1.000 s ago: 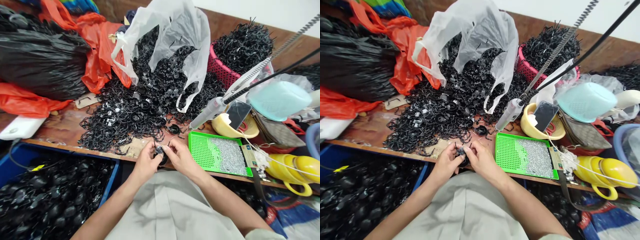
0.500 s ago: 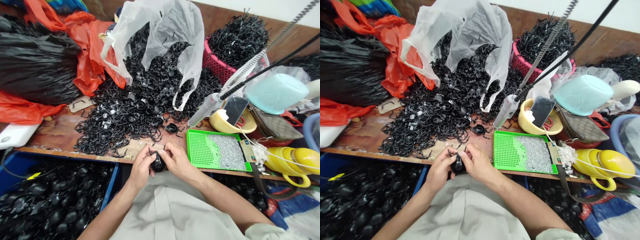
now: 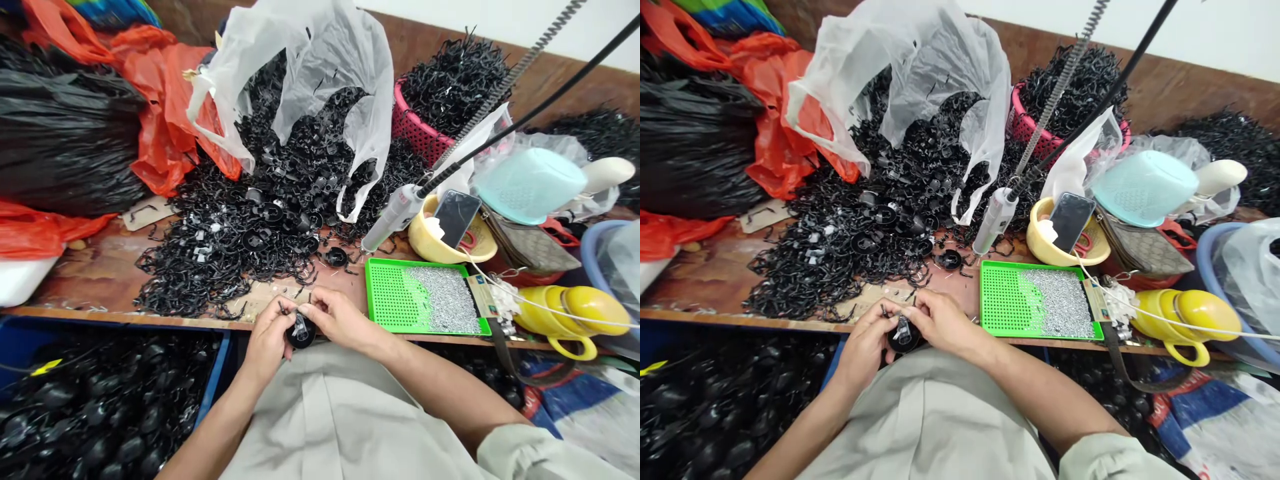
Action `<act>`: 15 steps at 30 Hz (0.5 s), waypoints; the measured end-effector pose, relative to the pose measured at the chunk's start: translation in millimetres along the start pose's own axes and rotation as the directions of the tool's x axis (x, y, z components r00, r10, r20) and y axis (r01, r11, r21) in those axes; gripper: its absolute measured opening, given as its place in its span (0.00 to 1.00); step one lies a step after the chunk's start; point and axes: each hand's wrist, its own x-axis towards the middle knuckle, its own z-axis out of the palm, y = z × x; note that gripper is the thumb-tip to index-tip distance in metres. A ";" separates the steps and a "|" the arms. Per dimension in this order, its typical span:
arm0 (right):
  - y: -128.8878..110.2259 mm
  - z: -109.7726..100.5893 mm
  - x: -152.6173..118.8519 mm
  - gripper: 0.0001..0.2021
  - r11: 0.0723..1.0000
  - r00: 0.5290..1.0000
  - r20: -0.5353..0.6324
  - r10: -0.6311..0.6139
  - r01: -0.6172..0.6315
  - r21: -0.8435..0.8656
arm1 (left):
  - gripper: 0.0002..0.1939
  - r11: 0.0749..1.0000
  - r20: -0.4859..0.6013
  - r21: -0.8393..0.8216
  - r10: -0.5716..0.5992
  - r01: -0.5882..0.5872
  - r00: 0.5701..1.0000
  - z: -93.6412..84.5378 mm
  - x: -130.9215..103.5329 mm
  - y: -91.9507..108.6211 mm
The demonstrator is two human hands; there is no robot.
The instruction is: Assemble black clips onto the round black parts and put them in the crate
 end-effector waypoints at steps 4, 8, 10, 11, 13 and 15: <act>5.1 -18.8 1.1 0.12 0.996 0.999 0.007 -0.040 0.041 -0.084 | 0.12 0.999 -0.001 0.036 -0.015 0.015 1.000 -2.9 3.8 -0.3; 9.9 -46.2 7.3 0.16 0.947 0.977 -0.203 -0.066 -0.003 -0.321 | 0.13 0.999 -0.038 0.025 0.022 -0.021 0.999 -4.0 7.3 7.8; 11.4 -44.7 9.0 0.17 0.914 0.984 -0.164 -0.061 -0.011 -0.405 | 0.12 0.999 -0.046 0.010 0.048 -0.047 0.998 -3.5 8.9 11.2; 11.3 -40.2 9.0 0.17 0.905 0.992 -0.102 -0.081 0.030 -0.425 | 0.13 0.998 -0.039 0.011 0.059 -0.059 0.997 -3.4 9.7 11.9; 10.0 -29.8 7.8 0.17 0.895 0.986 0.052 -0.159 0.166 -0.415 | 0.13 0.997 -0.029 0.031 0.078 -0.077 0.997 -3.8 10.7 11.3; 8.5 -26.0 7.5 0.17 0.881 0.975 0.107 -0.196 0.223 -0.417 | 0.12 0.995 -0.038 0.059 0.079 -0.077 0.996 -4.6 11.1 9.1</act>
